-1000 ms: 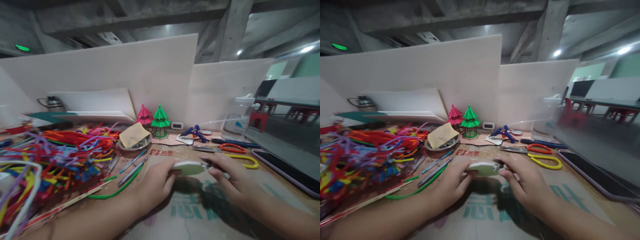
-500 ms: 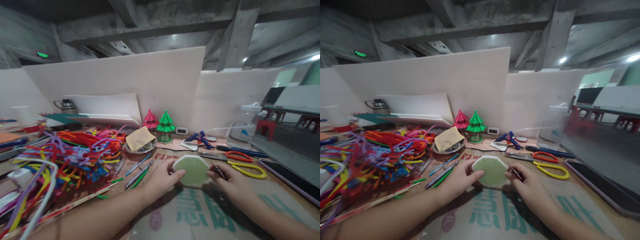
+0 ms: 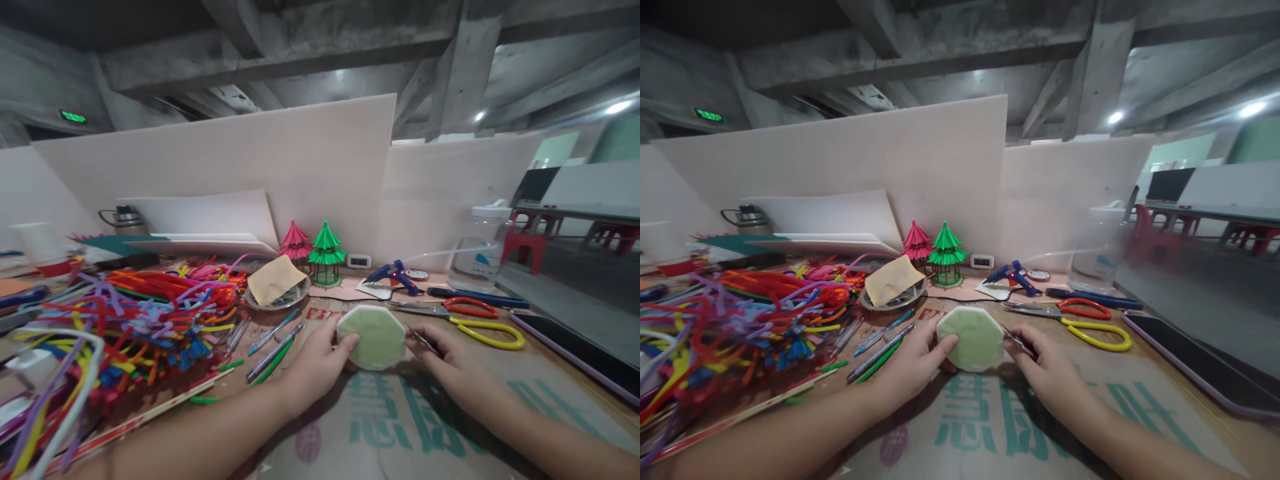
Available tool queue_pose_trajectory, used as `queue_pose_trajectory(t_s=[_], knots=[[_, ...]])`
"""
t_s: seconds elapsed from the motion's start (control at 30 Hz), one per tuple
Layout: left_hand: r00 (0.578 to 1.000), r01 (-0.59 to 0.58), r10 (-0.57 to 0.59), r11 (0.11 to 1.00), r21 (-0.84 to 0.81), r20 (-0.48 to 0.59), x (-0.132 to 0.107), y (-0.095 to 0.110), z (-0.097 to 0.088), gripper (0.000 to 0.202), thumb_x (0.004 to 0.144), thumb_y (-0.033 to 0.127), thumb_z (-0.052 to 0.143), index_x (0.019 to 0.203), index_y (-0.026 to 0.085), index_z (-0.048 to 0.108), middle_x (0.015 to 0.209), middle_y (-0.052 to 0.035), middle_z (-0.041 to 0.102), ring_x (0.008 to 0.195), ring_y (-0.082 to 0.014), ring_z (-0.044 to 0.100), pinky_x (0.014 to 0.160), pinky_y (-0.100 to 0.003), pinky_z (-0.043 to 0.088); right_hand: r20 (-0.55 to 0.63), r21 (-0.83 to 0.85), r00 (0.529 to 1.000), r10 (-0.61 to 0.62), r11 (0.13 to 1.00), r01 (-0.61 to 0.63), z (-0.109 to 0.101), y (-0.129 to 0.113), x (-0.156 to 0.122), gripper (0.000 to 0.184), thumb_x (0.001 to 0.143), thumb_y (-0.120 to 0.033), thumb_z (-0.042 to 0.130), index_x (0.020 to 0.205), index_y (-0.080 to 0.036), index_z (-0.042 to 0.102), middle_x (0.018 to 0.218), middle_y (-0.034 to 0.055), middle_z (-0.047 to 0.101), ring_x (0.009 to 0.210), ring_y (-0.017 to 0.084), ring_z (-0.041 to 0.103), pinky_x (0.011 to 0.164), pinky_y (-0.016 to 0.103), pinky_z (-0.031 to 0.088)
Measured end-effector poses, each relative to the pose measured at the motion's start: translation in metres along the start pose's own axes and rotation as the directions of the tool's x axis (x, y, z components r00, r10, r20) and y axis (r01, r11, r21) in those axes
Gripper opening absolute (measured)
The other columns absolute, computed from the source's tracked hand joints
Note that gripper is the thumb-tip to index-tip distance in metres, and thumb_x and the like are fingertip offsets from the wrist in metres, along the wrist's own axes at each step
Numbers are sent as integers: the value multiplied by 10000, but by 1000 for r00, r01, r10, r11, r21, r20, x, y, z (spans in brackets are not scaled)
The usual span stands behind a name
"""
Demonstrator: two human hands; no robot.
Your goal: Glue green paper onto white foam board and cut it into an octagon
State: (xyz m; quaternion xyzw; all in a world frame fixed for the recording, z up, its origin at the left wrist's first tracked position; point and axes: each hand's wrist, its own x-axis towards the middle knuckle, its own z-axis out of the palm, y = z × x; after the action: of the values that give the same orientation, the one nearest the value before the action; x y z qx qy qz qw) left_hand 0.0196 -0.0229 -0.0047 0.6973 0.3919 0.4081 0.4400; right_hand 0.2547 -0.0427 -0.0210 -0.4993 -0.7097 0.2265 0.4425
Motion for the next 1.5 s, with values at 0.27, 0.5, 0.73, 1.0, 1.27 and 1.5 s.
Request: queue_pose_trajectory(t_s=[0.27, 0.5, 0.73, 1.0, 1.27, 1.5], knots=[[992, 74, -81, 994, -77, -97, 14, -19, -8, 420, 931, 534, 565, 1166, 185, 570, 1116, -83, 643, 875, -209, 697, 654, -314, 625, 157, -19, 988, 13, 1000, -11, -57, 11, 25, 573, 937, -667, 442, 759, -180, 686, 807, 87, 717, 658, 191, 603, 619, 322, 507], [985, 113, -135, 975, -193, -106, 20, -11, -6, 566, 819, 569, 698, 1201, 166, 588, 1206, -95, 626, 881, -192, 680, 626, -289, 643, 773, -21, 565, 288, 902, -431, -121, -11, -44, 736, 806, -826, 496, 654, -147, 740, 518, 57, 626, 425, 142, 532, 441, 245, 378], [982, 118, -145, 971, -208, -119, 19, -7, -8, 601, 820, 566, 698, 1252, 167, 572, 1159, -85, 647, 839, -175, 678, 624, -288, 645, 382, -175, 921, 73, 985, -5, -122, -10, -36, 554, 987, -627, 373, 1260, -262, 686, 1219, 112, 708, 1062, 265, 695, 815, 391, 588], [982, 129, -156, 968, -216, -111, 19, -7, -7, 610, 781, 572, 731, 1198, 148, 598, 1137, -91, 668, 802, -174, 681, 600, -280, 634, 329, -412, 944, 42, 905, 103, -92, -17, -29, 471, 1013, -497, 394, 685, -196, 546, 665, 9, 592, 610, 152, 564, 552, 259, 437], [923, 21, -143, 946, -324, -359, 22, -2, -13, 658, 705, 533, 795, 1215, 156, 618, 1207, -99, 678, 834, -204, 676, 587, -278, 616, 378, -845, 889, -258, 296, 445, -67, -24, -34, 505, 895, -291, 623, 1359, -114, 537, 1095, 165, 683, 949, 304, 636, 776, 399, 495], [926, 29, -148, 945, -325, -348, 24, -2, -13, 603, 749, 472, 765, 1230, 138, 620, 1210, -113, 684, 794, -193, 672, 568, -272, 613, 381, -762, 892, -245, 463, 453, -63, -42, -17, 164, 914, -150, 522, 819, -182, 651, 730, 59, 659, 677, 201, 591, 609, 309, 375]])
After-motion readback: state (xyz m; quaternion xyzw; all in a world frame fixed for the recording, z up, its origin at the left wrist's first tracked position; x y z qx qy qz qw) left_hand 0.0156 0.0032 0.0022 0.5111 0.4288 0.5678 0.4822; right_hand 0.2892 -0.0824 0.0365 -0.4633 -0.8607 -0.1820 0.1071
